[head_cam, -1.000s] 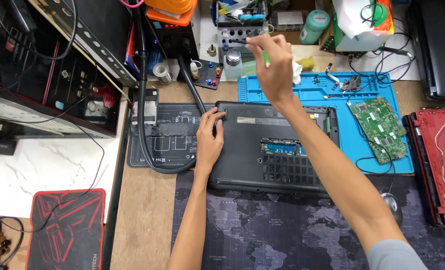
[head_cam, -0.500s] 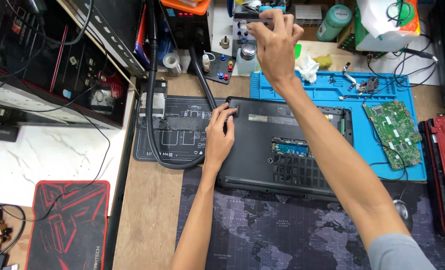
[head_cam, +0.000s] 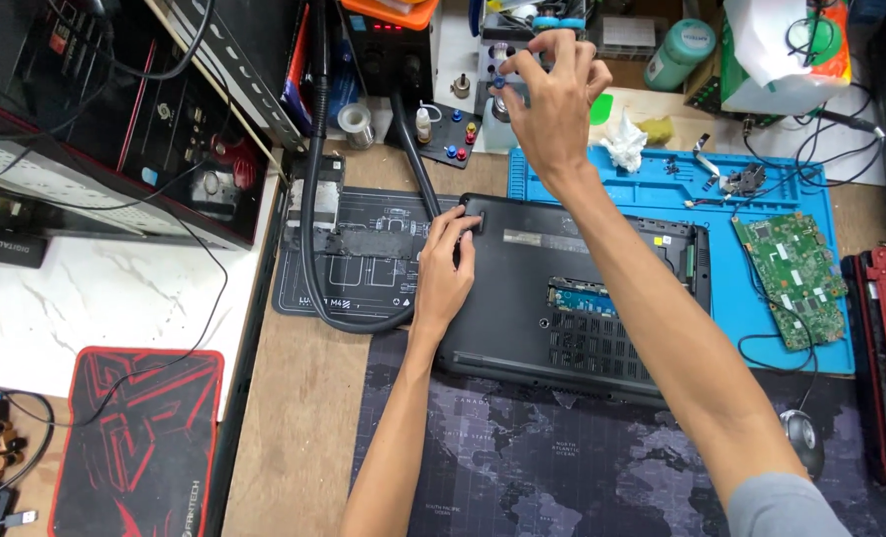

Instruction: Disassembling a laptop by removing screws and the back cover to access internal components.

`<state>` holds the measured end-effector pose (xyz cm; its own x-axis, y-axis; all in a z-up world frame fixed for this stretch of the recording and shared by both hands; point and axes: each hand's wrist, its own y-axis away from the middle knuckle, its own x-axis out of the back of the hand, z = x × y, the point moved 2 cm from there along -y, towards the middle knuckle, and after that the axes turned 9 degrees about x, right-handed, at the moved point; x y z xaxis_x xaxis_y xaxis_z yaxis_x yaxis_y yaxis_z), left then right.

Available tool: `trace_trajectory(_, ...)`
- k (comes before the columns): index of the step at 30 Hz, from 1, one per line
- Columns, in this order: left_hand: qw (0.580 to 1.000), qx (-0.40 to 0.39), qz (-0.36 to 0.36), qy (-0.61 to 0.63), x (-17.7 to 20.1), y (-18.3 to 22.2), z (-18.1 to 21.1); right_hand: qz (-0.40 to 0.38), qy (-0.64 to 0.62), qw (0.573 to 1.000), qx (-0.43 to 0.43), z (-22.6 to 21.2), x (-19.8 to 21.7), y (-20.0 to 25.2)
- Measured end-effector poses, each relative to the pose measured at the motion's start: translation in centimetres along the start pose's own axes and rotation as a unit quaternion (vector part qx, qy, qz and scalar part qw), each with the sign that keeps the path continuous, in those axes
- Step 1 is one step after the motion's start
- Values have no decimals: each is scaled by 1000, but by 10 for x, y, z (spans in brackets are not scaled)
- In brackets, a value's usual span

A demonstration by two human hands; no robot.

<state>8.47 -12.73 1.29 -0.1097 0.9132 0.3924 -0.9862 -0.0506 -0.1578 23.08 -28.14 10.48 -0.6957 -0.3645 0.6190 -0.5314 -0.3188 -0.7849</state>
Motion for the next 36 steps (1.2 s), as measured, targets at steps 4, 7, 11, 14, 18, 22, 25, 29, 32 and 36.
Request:
trace_trajectory(4,1000,1,-4,2,1,2,2,2,-46,999,-3,-9,8,0)
trace_trajectory(7,1000,-8,0,5,2,0,1,42,-54,998,5,-16,25,0)
trace_trajectory(11,1000,-21,-16,5,2,0,-2,121,-246,960,-51,-26,80,8)
trace_trajectory(14,999,-31,-20,-9,2,3,2,154,-405,895,-109,-27,130,30)
trace_trajectory(18,998,-50,6,-27,8,8,14,48,-367,907,-204,-1,175,91)
trace_trajectory(22,997,-29,-6,-66,9,32,32,-120,-210,945,-220,14,217,156)
trace_trajectory(25,993,63,-38,-91,16,60,56,-221,-131,909,-329,15,244,218)
trace_trajectory(29,978,184,-51,-84,11,76,51,-299,-62,844,-441,7,272,267)
trace_trajectory(32,976,205,-17,-73,0,69,52,-274,-95,832,-473,0,272,281)
trace_trajectory(36,979,179,65,-66,-8,56,52,-231,-119,827,-499,-9,268,281)
